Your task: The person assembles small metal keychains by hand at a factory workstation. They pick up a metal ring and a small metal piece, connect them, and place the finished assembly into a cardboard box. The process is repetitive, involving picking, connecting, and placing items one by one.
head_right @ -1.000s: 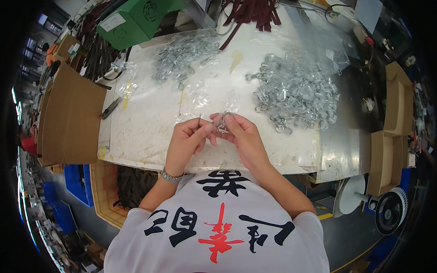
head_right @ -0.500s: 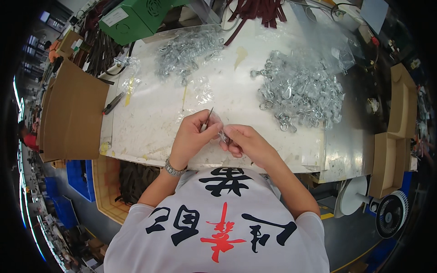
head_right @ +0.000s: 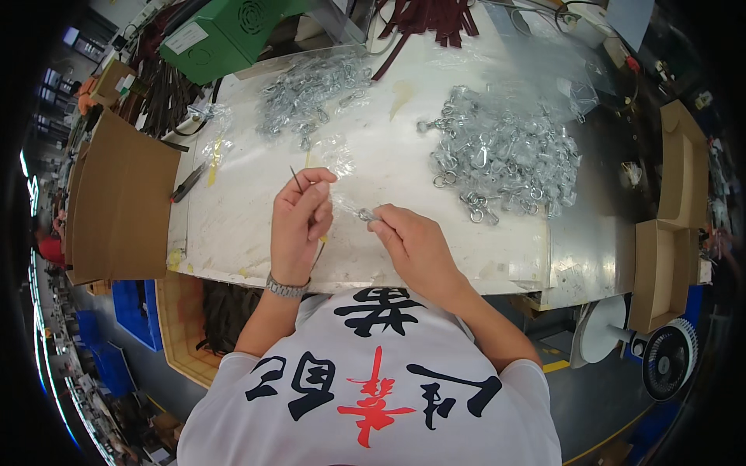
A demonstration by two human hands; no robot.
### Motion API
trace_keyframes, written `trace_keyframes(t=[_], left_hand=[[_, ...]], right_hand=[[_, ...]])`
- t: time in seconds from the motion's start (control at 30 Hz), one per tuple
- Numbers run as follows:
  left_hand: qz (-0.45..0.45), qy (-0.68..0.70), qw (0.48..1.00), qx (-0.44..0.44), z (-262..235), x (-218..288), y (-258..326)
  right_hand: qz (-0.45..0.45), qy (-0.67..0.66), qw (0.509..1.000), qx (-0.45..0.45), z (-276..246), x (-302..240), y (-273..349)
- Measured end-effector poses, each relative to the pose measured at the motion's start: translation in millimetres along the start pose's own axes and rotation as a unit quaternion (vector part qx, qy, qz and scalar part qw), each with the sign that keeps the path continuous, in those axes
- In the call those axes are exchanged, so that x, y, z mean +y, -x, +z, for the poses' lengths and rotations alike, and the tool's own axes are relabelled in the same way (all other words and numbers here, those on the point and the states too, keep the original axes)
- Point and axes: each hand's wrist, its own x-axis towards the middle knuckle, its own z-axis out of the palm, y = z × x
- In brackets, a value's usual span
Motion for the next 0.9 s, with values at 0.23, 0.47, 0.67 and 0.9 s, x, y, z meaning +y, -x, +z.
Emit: trace_keyframes(t=[0.23, 0.47, 0.67, 0.9], left_hand=[[-0.028, -0.245, 0.938, -0.245, -1, 17, 10], [-0.053, -0.327, 0.914, -0.235, 34, 2, 12], [-0.006, -0.241, 0.966, -0.092, 28, -23, 20], [0.146, -0.424, 0.89, -0.086, 40, -38, -6]], right_hand=[[0.071, -0.131, 0.986, -0.068, -15, -9, 4], [0.023, -0.106, 0.991, 0.077, -6, 3, 13], [-0.028, -0.11, 0.99, 0.089, 23, 21, -6], [-0.025, 0.01, 0.992, 0.125, 14, 40, -9]])
